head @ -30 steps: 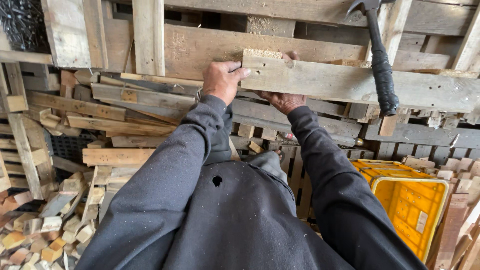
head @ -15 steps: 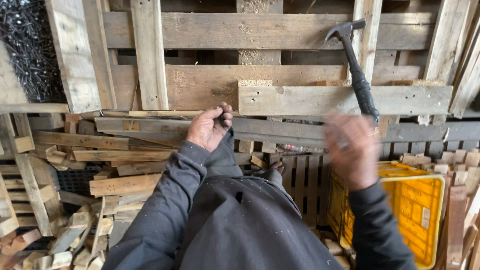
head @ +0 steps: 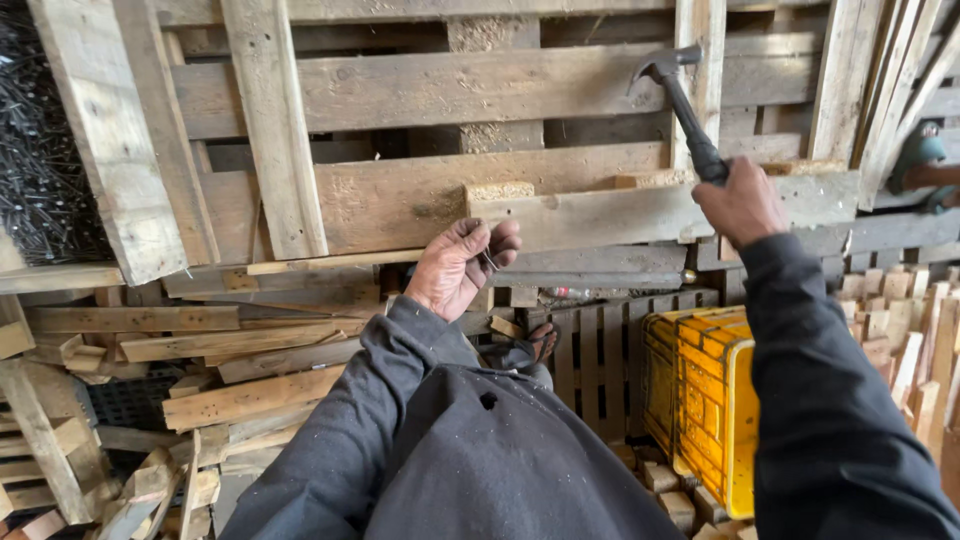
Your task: The person places small wooden blocks onto a wooden pallet and secures them with nails using a hammer. They repeatedly position blocks, pick up nails, and hammer them into the pallet to attach the blocks.
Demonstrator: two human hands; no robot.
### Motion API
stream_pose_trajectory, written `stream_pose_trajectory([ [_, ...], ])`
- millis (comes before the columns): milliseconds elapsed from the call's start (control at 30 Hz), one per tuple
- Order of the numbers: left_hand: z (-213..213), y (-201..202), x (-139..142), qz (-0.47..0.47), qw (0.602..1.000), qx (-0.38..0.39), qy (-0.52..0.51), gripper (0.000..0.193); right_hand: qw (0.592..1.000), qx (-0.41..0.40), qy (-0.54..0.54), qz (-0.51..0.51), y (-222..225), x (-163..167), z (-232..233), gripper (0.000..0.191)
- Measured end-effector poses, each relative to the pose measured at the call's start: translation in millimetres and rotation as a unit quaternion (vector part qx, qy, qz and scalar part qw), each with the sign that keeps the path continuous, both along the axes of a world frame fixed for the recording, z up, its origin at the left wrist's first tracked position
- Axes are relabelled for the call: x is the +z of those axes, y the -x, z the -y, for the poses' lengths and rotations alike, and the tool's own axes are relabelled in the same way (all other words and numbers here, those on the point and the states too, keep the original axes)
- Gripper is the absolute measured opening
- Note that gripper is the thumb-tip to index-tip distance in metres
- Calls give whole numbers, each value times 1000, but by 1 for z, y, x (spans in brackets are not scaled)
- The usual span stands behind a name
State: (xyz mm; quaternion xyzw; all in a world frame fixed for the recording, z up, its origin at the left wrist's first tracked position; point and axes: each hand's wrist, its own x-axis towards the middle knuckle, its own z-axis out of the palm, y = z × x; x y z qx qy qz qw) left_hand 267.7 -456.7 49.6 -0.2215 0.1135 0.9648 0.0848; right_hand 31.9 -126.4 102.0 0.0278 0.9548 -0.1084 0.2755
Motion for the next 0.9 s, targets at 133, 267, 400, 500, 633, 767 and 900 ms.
stream_pose_trajectory([
  [133,10,7,3,-10,999,-31,18,9,948,-107,298,11,-65,33,19,25],
  [267,4,12,-14,-11,1000,1,24,14,845,-165,508,1,-185,26,40,19],
  [400,-21,24,-36,-18,977,44,207,18,835,-194,514,28,-266,8,47,17],
  [500,-37,36,-49,-25,859,41,510,16,834,-262,475,104,-291,-3,45,18],
  [633,-45,47,-60,-92,663,107,735,13,879,-241,400,98,-293,-19,38,24],
  [767,-43,46,-61,-110,632,87,763,9,873,-244,410,103,-286,-26,37,25],
  [900,-39,44,-55,-142,635,73,756,9,902,-190,383,60,-285,-4,43,29],
])
